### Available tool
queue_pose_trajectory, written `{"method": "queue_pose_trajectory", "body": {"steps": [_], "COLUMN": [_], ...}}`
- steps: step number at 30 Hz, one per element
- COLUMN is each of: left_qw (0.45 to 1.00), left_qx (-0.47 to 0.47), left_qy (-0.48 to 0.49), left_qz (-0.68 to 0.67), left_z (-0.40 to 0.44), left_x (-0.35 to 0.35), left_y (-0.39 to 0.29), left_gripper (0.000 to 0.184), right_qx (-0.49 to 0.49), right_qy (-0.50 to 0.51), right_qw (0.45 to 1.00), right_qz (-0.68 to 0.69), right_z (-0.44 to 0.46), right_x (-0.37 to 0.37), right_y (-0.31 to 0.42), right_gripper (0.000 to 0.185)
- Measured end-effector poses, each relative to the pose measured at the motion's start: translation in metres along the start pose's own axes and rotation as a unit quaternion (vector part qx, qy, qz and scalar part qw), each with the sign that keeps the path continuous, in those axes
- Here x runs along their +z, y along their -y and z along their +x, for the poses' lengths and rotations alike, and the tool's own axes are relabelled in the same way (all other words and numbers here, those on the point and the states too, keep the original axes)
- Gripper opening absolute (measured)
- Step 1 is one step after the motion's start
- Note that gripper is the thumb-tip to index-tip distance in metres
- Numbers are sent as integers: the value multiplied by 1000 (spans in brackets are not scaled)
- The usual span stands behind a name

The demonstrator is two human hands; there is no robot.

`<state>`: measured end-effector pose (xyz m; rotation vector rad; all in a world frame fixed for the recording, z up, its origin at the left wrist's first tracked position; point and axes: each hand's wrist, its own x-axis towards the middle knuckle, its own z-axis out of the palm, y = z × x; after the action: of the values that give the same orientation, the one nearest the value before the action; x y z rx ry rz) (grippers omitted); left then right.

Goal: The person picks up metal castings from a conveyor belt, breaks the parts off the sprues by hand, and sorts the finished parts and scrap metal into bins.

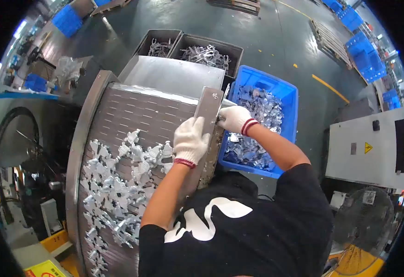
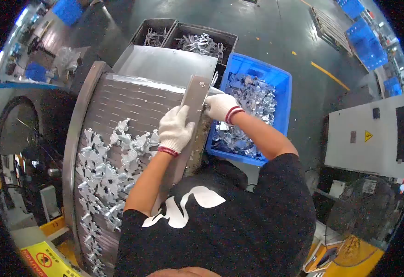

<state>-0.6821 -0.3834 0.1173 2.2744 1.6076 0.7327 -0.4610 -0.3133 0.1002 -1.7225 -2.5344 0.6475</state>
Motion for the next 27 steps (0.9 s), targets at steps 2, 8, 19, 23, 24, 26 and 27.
{"method": "queue_pose_trajectory", "body": {"steps": [2,8,19,23,24,26,27], "left_qw": [995,989,986,891,909,953,960], "left_qx": [88,64,-109,-276,-258,-227,-217], "left_qy": [-47,6,126,27,53,117,128], "left_qz": [-16,134,4,-358,-324,-162,-120], "left_z": [24,145,202,235,242,247,237], "left_x": [11,58,115,53,42,37,27], "left_y": [-2,-28,-17,3,15,74,74], "left_gripper": [46,51,36,24,32,55,59], "right_qx": [12,5,241,229,243,248,232], "right_qy": [-5,-24,-213,-181,-129,-186,-236], "right_qw": [1000,998,551,937,954,936,914], "right_qz": [-27,-58,770,190,121,166,233], "right_z": [0,1,-86,-124,-125,-124,-121], "right_x": [1,29,62,76,74,77,76], "right_y": [4,-4,-10,-60,-64,-70,-74], "right_gripper": [28,22,28,59,59,52,42]}}
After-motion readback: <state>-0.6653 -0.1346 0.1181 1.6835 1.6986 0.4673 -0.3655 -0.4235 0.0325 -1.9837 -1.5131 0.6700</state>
